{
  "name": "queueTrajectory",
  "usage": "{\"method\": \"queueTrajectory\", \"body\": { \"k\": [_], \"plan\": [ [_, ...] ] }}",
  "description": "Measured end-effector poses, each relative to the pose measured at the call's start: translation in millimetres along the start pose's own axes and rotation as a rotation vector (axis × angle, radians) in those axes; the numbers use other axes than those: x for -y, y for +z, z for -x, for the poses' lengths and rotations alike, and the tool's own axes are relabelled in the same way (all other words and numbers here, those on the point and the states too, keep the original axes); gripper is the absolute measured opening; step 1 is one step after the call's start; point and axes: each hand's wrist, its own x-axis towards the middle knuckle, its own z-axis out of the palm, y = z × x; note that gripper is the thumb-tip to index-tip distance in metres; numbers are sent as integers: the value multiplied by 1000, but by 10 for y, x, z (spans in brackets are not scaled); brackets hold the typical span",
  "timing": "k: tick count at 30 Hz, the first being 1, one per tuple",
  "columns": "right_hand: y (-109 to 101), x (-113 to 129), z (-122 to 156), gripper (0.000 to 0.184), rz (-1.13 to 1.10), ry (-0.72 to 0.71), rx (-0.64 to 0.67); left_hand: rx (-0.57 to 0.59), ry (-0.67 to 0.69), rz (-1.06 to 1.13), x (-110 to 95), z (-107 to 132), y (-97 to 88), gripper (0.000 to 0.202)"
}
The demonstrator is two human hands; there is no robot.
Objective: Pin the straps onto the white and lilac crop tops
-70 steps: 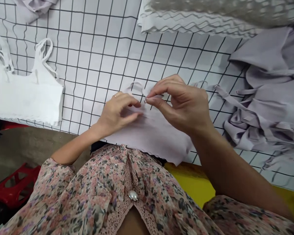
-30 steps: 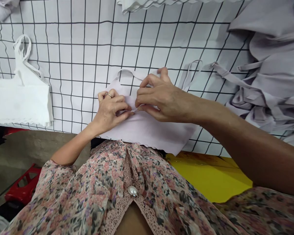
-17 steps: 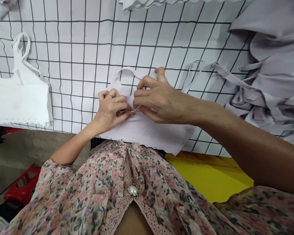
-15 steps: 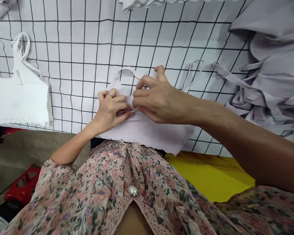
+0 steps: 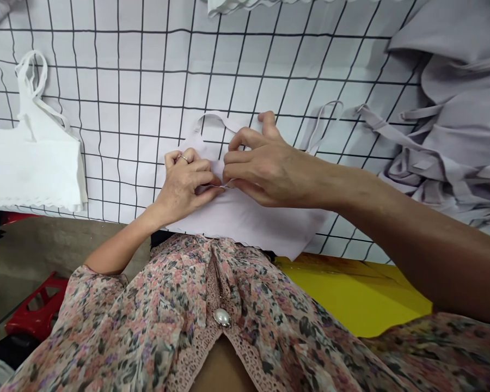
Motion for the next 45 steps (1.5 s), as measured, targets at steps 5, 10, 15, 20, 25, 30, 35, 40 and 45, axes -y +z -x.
{"method": "queueTrajectory", "body": {
  "k": [5,10,15,20,25,30,35,40,45],
  "plan": [
    [-50,-7,14,30,-44,14,20,-10,19,0,12,12,8,22],
    [-14,24,-44,33,-51,13,-20,-78,93,23,53,33,38,26],
    [91,76,-47,28,-71,20,-88,-51,31,4,33,20,54,26],
    [-125,-137,-144,31,-45,24,-54,-34,13,-4,18,8,20,23],
    [-535,-545,-526,49,23,36,-35,-90,20,-19,94,85,-51,26],
    [-596,-717,-881,48,43,27,-126,-190,25,-98,152,174,-74,19],
    [-521,-650,-706,31,20,162,-302,-175,19,-137,154,216,-91,17],
    [-117,-75,15,19,152,60,-611,-152,-2,-117,87,241,-144,16],
    [623,603,418,32,281,-39,-560,-213,-74,-218,64,-95,-295,16]
  ]
}}
